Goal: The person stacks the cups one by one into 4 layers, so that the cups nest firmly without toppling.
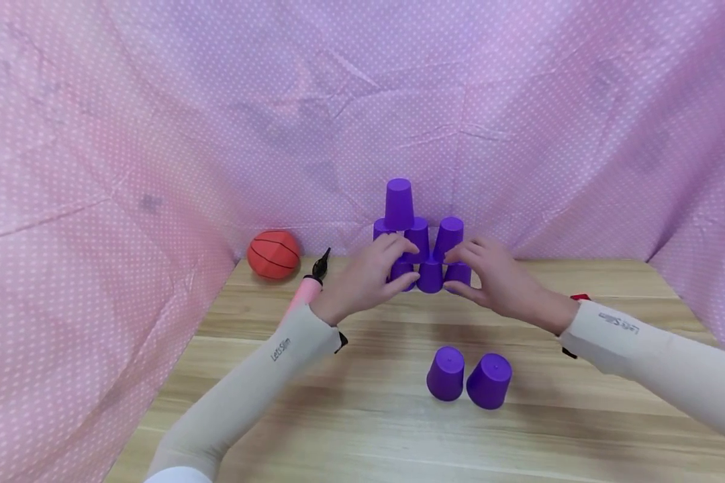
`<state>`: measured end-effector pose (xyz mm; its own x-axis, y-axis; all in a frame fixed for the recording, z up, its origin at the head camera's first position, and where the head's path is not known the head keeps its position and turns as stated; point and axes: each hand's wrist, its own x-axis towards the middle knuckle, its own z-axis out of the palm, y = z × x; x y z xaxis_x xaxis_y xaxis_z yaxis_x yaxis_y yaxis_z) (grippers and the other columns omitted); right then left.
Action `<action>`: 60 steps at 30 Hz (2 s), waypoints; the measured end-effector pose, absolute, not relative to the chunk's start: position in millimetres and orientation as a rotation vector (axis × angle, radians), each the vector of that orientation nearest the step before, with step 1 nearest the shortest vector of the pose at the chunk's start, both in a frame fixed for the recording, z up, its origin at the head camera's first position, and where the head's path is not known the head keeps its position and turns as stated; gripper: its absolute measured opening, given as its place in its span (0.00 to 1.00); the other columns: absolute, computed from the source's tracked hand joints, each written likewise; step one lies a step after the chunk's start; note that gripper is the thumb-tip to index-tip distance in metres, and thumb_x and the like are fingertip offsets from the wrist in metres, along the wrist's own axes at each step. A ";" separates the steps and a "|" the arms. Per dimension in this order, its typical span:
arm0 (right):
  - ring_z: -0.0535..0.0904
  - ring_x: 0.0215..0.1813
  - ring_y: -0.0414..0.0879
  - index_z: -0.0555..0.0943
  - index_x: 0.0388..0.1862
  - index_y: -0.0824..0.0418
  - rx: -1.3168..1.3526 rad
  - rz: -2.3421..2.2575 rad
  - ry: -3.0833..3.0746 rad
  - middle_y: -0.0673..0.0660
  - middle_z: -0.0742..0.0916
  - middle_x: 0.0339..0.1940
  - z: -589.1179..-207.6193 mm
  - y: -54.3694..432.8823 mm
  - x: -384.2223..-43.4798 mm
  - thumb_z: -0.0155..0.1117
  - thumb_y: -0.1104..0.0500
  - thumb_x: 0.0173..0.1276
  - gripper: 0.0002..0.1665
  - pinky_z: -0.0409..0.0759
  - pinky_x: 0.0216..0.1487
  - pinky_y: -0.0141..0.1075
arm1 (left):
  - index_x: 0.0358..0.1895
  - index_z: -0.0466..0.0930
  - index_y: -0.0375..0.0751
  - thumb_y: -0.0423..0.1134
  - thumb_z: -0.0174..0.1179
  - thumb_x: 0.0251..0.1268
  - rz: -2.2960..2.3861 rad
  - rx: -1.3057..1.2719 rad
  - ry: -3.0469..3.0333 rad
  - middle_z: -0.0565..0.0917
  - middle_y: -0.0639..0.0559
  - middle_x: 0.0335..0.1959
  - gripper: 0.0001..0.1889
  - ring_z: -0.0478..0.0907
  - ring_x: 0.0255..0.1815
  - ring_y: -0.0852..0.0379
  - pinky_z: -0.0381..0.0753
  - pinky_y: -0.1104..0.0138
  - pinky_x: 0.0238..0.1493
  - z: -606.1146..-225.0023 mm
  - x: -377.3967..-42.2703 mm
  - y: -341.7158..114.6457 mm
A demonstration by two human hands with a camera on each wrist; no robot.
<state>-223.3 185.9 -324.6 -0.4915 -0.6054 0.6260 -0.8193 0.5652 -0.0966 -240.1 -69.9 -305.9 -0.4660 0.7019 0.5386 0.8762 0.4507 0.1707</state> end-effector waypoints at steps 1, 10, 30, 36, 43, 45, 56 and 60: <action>0.74 0.43 0.50 0.80 0.41 0.62 1.144 0.529 -2.267 0.54 0.82 0.40 -326.4 187.6 -219.2 0.76 0.55 0.50 0.21 0.72 0.44 0.44 | 0.50 0.75 0.40 0.44 0.63 0.62 -0.617 -1.344 -2.316 0.76 0.50 0.45 0.17 0.71 0.46 0.57 0.70 0.68 0.48 -309.5 -237.2 -69.8; 0.76 0.49 0.47 0.79 0.43 0.58 1.185 0.517 -2.433 0.49 0.82 0.46 -347.8 207.2 -177.9 0.75 0.54 0.52 0.21 0.75 0.48 0.44 | 0.51 0.75 0.41 0.47 0.63 0.61 -0.575 -1.502 -2.384 0.75 0.54 0.48 0.19 0.70 0.50 0.58 0.68 0.71 0.53 -344.5 -212.4 -63.9; 0.78 0.48 0.41 0.77 0.39 0.45 1.156 0.688 -2.506 0.43 0.80 0.49 -388.4 239.0 -129.0 0.76 0.52 0.52 0.18 0.71 0.50 0.25 | 0.55 0.74 0.51 0.55 0.56 0.66 -0.584 -1.644 -2.503 0.72 0.61 0.53 0.19 0.64 0.56 0.67 0.60 0.76 0.60 -393.4 -184.1 -50.6; 0.77 0.48 0.42 0.77 0.41 0.46 1.243 0.726 -2.437 0.44 0.80 0.47 -396.9 239.6 -128.8 0.76 0.49 0.50 0.21 0.67 0.52 0.22 | 0.52 0.76 0.52 0.54 0.55 0.66 -0.558 -1.669 -2.516 0.71 0.62 0.53 0.16 0.64 0.54 0.68 0.62 0.77 0.57 -395.3 -182.7 -48.2; 0.77 0.45 0.41 0.76 0.40 0.46 1.268 0.767 -2.419 0.45 0.81 0.45 -400.7 239.2 -128.4 0.78 0.54 0.48 0.22 0.68 0.48 0.20 | 0.49 0.77 0.53 0.53 0.55 0.67 -0.530 -1.704 -2.517 0.72 0.60 0.54 0.14 0.65 0.53 0.68 0.63 0.77 0.56 -396.1 -183.1 -47.3; 0.77 0.44 0.40 0.76 0.39 0.46 1.275 0.769 -2.411 0.45 0.81 0.45 -401.0 239.1 -128.4 0.78 0.54 0.49 0.21 0.68 0.48 0.20 | 0.49 0.77 0.53 0.53 0.55 0.67 -0.522 -1.713 -2.510 0.73 0.60 0.54 0.14 0.65 0.52 0.68 0.63 0.77 0.55 -396.6 -183.1 -46.5; 0.78 0.45 0.41 0.75 0.38 0.44 1.259 0.741 -2.447 0.44 0.81 0.46 -400.8 240.9 -125.0 0.78 0.55 0.47 0.23 0.69 0.47 0.20 | 0.51 0.77 0.55 0.51 0.56 0.67 -0.447 -1.748 -2.493 0.72 0.60 0.53 0.13 0.65 0.53 0.67 0.62 0.77 0.58 -395.8 -180.3 -45.0; 0.78 0.45 0.41 0.75 0.38 0.44 1.265 0.734 -2.449 0.44 0.81 0.46 -400.3 240.6 -124.2 0.78 0.56 0.46 0.23 0.69 0.48 0.20 | 0.51 0.76 0.54 0.52 0.56 0.67 -0.465 -1.748 -2.504 0.72 0.60 0.54 0.13 0.64 0.55 0.67 0.60 0.77 0.60 -397.5 -179.4 -44.3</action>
<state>-124.2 240.6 -400.3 -0.5732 -0.6722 0.4686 -0.8192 0.4849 -0.3063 -179.4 -44.3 -397.5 -0.3585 0.9089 0.2129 0.9248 0.3145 0.2142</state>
